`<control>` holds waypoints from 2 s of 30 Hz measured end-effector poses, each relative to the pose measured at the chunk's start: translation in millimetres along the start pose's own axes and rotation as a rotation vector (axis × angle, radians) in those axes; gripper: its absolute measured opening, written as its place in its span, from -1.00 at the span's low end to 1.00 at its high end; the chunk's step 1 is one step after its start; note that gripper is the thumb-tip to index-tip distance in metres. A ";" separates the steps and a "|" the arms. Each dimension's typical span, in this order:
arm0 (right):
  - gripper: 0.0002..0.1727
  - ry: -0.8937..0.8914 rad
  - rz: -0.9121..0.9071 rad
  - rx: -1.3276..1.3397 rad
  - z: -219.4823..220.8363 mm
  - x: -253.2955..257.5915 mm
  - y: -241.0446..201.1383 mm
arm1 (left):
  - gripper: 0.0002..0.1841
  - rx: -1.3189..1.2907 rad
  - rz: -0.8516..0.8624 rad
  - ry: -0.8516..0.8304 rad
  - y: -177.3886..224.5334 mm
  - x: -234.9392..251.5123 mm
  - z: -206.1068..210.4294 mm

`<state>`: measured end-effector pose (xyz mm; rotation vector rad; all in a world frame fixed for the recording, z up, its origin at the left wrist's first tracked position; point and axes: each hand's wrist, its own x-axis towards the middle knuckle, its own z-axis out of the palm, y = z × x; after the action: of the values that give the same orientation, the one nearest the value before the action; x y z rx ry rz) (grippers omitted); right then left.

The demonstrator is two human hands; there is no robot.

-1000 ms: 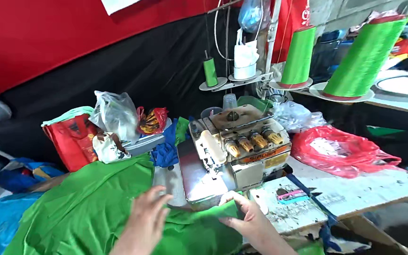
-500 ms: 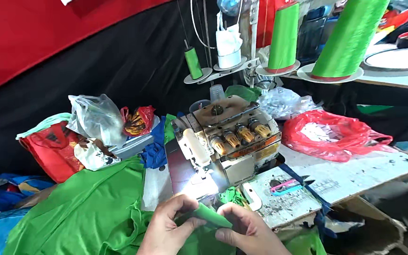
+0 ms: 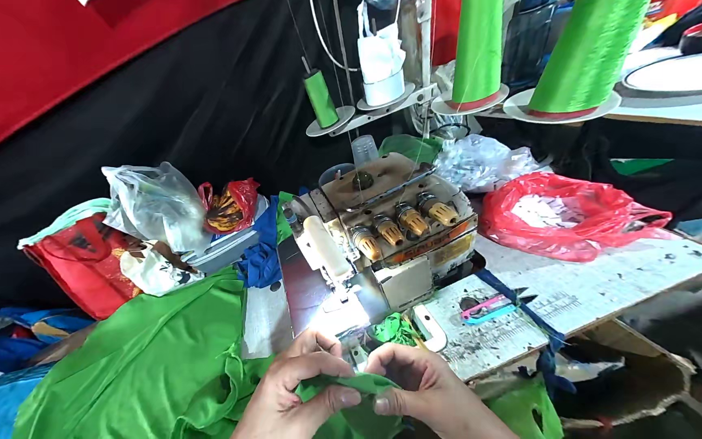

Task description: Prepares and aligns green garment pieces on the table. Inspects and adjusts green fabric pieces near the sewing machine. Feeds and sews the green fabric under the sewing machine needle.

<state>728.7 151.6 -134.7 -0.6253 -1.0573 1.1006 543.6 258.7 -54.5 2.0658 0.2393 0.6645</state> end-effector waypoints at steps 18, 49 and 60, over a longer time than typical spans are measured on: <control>-0.59 0.259 0.459 0.216 2.5 9.0 -6.5 | -0.90 0.086 -0.029 -0.039 24.4 -28.0 13.5; -0.77 0.115 0.151 0.027 3.8 -10.7 -9.9 | -0.68 0.153 -0.370 0.215 2.5 3.1 47.3; -0.86 0.150 0.030 -0.026 3.4 -9.7 1.7 | -0.72 0.030 -0.295 0.064 6.6 -5.8 25.5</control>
<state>724.2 143.0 -138.3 -0.7348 -0.9361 1.0501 552.1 234.3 -62.1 1.9865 0.5813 0.5477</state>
